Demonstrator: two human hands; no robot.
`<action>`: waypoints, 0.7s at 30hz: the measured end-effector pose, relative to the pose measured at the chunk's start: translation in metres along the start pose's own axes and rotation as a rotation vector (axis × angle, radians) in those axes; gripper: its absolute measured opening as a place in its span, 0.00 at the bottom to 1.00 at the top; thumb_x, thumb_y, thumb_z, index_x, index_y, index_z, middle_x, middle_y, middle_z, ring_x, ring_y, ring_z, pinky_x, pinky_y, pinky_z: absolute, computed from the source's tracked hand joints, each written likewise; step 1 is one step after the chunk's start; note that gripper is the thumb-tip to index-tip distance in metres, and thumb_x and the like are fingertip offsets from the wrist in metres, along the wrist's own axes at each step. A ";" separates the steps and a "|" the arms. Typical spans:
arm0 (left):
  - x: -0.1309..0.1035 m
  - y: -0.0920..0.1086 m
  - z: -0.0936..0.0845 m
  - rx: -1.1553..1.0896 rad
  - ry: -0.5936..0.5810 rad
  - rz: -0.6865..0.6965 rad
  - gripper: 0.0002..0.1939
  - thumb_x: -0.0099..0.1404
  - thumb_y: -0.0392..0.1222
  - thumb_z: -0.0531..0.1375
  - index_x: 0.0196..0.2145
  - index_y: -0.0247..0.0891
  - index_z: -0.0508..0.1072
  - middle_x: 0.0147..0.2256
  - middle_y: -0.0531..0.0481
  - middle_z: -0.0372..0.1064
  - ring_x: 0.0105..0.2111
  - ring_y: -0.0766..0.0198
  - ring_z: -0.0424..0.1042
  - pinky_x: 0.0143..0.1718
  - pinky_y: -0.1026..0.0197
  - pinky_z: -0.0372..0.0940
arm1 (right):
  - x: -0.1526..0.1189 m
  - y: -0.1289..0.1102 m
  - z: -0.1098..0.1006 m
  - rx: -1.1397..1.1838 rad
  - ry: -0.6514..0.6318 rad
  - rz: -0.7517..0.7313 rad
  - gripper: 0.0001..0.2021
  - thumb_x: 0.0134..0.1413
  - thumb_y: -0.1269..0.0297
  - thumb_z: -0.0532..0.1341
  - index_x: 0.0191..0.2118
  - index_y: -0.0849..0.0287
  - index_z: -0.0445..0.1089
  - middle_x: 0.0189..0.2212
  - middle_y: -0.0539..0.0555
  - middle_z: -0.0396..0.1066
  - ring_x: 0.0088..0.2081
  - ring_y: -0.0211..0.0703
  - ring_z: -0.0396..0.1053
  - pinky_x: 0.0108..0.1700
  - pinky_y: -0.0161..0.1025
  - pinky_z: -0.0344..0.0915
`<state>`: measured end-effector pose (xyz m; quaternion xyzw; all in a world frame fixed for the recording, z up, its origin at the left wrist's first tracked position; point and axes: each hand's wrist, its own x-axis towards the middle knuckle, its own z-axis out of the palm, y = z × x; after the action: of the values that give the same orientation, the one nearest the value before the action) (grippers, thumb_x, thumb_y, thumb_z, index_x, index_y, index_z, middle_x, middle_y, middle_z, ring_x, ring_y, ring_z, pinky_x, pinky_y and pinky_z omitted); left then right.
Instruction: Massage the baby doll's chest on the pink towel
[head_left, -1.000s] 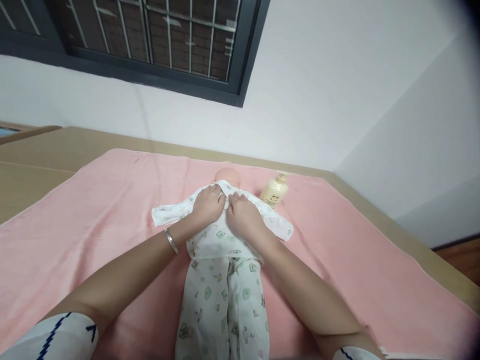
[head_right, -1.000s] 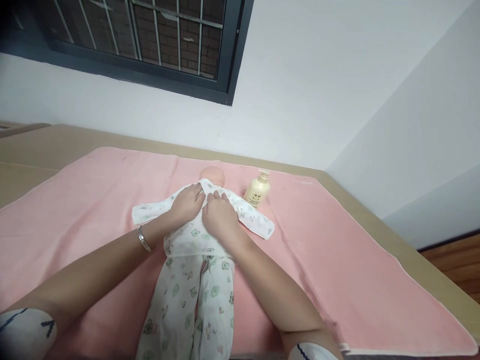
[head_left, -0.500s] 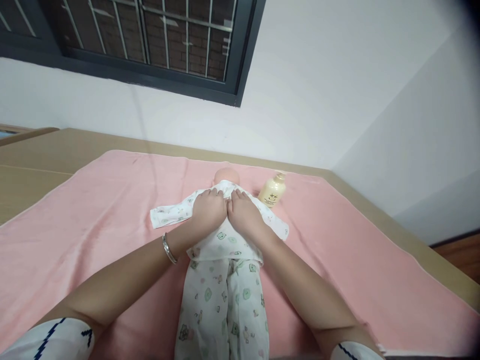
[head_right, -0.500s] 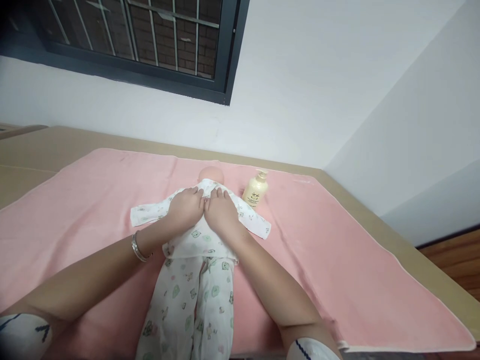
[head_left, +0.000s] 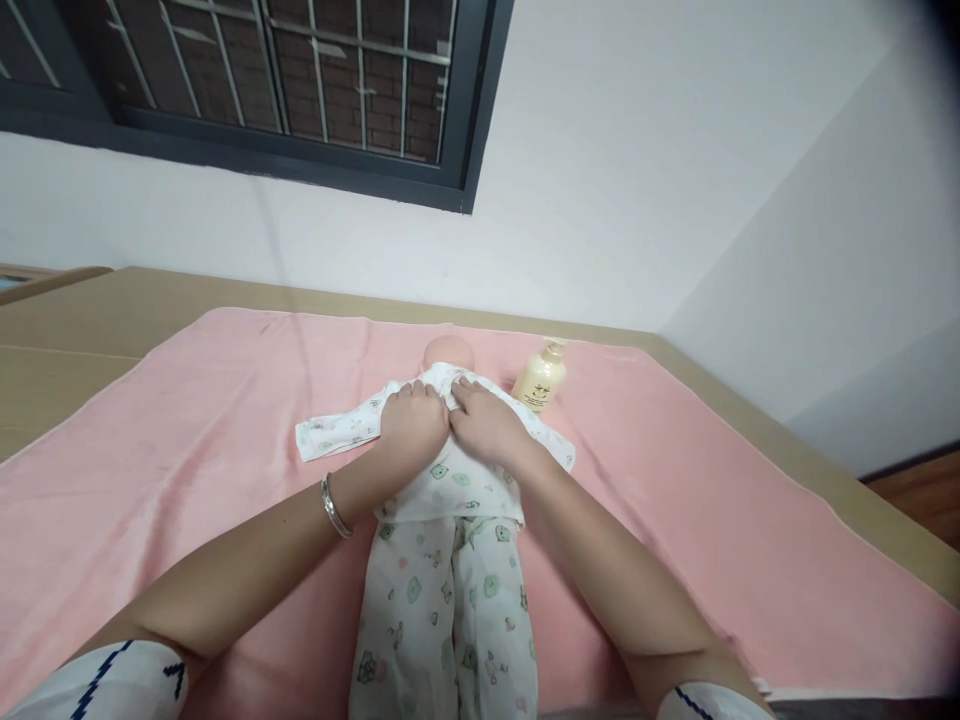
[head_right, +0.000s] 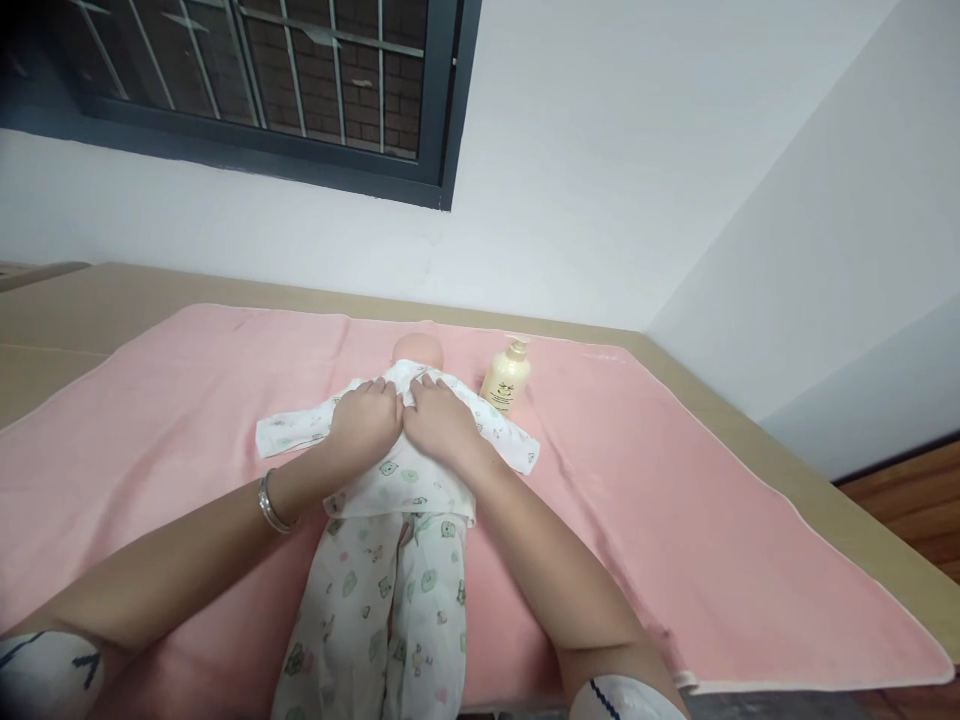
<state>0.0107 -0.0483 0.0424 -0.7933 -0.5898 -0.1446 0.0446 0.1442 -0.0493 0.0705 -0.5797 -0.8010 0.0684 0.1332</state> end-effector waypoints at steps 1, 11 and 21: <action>-0.003 0.003 -0.001 0.006 0.007 0.011 0.18 0.70 0.37 0.47 0.46 0.26 0.73 0.43 0.32 0.73 0.46 0.46 0.72 0.45 0.50 0.65 | 0.004 0.007 0.001 0.035 0.017 -0.013 0.19 0.65 0.67 0.47 0.56 0.62 0.67 0.57 0.61 0.67 0.57 0.51 0.64 0.56 0.42 0.61; 0.028 -0.027 0.018 -0.326 0.019 0.023 0.19 0.71 0.41 0.46 0.53 0.34 0.69 0.54 0.39 0.70 0.55 0.53 0.68 0.56 0.53 0.61 | -0.005 -0.015 0.026 -0.141 0.054 0.066 0.26 0.69 0.62 0.45 0.67 0.70 0.55 0.66 0.70 0.53 0.68 0.61 0.49 0.67 0.56 0.46; 0.005 -0.004 0.021 -0.293 0.068 0.098 0.24 0.70 0.35 0.45 0.59 0.23 0.63 0.63 0.30 0.59 0.65 0.48 0.55 0.66 0.48 0.50 | 0.018 0.033 0.012 0.125 -0.077 -0.103 0.28 0.65 0.63 0.48 0.69 0.56 0.52 0.71 0.58 0.41 0.72 0.53 0.35 0.69 0.63 0.35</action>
<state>0.0124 -0.0372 0.0232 -0.8137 -0.5211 -0.2536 -0.0446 0.1655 -0.0209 0.0523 -0.5253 -0.8283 0.1337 0.1416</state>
